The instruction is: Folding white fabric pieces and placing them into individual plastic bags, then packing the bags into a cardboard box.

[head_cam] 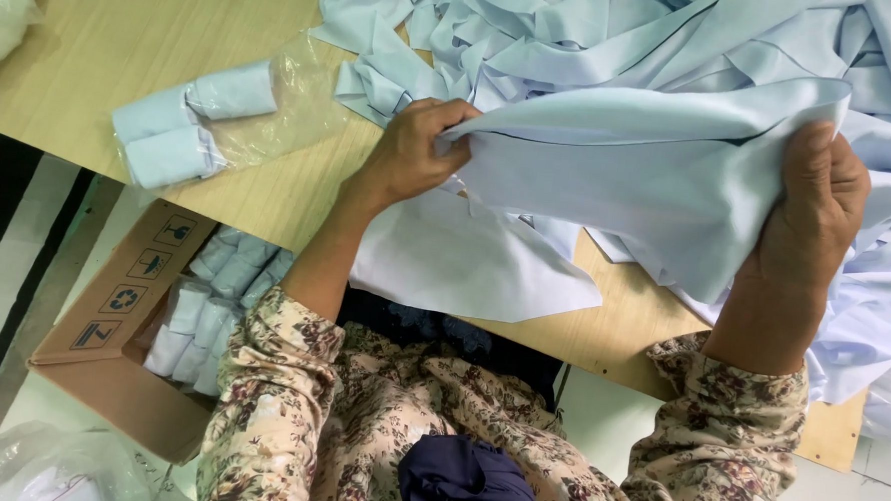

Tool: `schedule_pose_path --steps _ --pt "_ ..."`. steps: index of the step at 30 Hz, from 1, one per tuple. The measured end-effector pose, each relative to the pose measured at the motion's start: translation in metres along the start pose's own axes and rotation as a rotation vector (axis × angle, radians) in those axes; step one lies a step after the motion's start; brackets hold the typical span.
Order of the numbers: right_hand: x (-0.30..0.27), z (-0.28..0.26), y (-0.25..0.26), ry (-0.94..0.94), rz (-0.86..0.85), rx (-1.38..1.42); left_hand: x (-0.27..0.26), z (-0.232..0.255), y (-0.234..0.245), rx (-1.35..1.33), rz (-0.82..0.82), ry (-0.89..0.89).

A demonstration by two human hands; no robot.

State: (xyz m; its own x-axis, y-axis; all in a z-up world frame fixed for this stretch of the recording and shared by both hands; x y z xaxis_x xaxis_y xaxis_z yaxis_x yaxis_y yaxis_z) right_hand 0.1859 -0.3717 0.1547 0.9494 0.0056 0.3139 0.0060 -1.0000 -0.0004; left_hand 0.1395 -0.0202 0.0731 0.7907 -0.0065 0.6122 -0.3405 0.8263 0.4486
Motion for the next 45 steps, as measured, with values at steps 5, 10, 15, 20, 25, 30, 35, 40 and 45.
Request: schedule_pose_path --steps 5,10,15,20,25,30,35,40,45 --pt "-0.008 0.002 -0.003 -0.050 0.022 -0.004 -0.025 0.008 0.058 -0.169 0.005 0.181" --pt "-0.025 -0.007 -0.023 -0.151 -0.012 0.097 -0.061 0.000 0.104 -0.441 0.107 0.292" --pt "-0.022 0.025 -0.045 -0.305 -0.181 0.083 -0.063 -0.017 0.103 -0.291 0.142 0.713" --pt "-0.005 0.119 -0.058 -0.367 -0.194 -0.101 -0.080 -0.067 0.066 -0.066 0.044 0.755" --pt "-0.008 0.108 -0.062 -0.316 -0.360 -0.301 -0.083 -0.045 0.056 0.044 0.009 0.744" --pt "-0.044 0.048 -0.064 0.236 -0.285 -0.744 -0.085 -0.008 0.059 0.178 0.045 0.654" --pt "-0.105 0.078 -0.038 0.427 -0.337 -0.901 -0.118 -0.011 0.046 0.417 0.244 0.283" --pt "-0.151 0.103 -0.045 0.496 -0.385 -0.983 -0.154 -0.015 0.025 0.237 0.250 0.183" --pt "-0.149 0.105 -0.022 0.459 -0.325 -0.934 -0.170 -0.018 0.018 0.333 0.140 0.081"
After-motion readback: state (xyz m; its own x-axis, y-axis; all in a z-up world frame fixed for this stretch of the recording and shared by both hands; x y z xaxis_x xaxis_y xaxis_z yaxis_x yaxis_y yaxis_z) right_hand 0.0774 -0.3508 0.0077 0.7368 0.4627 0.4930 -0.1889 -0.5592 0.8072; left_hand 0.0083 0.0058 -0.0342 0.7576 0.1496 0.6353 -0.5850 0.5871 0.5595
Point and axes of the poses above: each hand's wrist, its own x-axis towards the middle knuckle, its own y-axis out of the back of the hand, z = x × y, the point moved 2 cm from there along x, towards the middle knuckle, and after that the axes turned 7 degrees about z, right-handed, at the moved point
